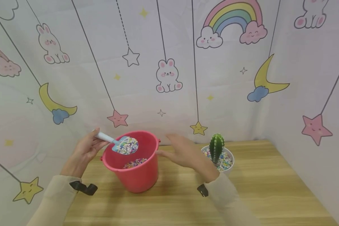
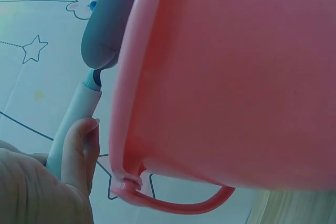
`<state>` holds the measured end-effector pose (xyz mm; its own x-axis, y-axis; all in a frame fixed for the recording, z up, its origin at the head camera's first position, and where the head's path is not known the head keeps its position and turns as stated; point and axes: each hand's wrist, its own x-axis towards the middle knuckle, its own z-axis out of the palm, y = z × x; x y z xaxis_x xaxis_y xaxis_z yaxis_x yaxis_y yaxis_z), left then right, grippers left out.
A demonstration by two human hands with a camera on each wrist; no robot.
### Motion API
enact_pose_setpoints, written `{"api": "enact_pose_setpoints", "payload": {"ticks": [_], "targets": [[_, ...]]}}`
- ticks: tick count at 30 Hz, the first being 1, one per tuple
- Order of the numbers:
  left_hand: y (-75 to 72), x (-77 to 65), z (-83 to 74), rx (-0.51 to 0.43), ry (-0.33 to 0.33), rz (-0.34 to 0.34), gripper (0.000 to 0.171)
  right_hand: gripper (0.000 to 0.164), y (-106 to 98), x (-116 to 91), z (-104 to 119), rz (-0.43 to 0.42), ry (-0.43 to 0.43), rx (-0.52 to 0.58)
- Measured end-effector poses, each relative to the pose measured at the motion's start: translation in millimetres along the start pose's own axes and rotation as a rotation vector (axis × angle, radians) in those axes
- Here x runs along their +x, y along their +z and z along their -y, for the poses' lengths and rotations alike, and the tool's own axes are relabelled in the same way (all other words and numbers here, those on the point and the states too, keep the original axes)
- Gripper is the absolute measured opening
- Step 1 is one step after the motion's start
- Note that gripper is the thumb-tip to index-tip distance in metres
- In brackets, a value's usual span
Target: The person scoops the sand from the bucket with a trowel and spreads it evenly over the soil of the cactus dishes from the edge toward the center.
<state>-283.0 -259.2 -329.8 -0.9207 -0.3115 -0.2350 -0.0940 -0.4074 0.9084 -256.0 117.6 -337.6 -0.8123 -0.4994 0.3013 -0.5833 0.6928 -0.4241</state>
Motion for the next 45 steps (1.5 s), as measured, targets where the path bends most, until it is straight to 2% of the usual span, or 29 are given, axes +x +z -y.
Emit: {"api": "enact_pose_setpoints", "payload": {"ticks": [4,10,16,20,23,28,31,34,39,45], "targets": [[3.3,-1.8,-0.1,0.008,0.001,-0.007,0.053,0.080,-14,-14,-8,-0.024,-0.019,0.047],[8.0,-6.2,1.1,0.039,0.008,0.016,0.059,0.078,-34,-38,-24,-0.069,-0.046,0.082],[13.7,-11.6,4.5,0.073,0.026,0.018,0.062,0.057,-52,-66,-44,-0.139,-0.098,0.062],[21.7,-14.5,7.4,0.083,0.039,0.019,0.062,0.049,-65,-84,-56,-0.146,-0.058,0.070],[28.0,-16.9,10.0,0.081,0.050,0.032,0.055,0.047,-73,-95,-67,-0.156,-0.026,0.063],[36.5,-22.6,16.9,0.072,0.056,0.063,0.040,0.044,-77,-114,-87,-0.212,-0.080,0.007],[41.4,-25.8,20.7,0.083,0.053,0.091,0.040,0.044,-74,-125,-100,-0.247,-0.133,-0.005],[47.6,-28.0,23.3,0.095,0.048,0.117,0.043,0.044,-72,-132,-112,-0.282,-0.149,0.002],[57.2,-29.1,28.4,0.095,0.042,0.139,0.045,0.039,-71,-139,-126,-0.308,-0.093,-0.031],[65.3,-31.3,38.7,0.113,0.028,0.137,0.052,0.046,-67,-145,-140,-0.230,0.056,-0.072]]}}
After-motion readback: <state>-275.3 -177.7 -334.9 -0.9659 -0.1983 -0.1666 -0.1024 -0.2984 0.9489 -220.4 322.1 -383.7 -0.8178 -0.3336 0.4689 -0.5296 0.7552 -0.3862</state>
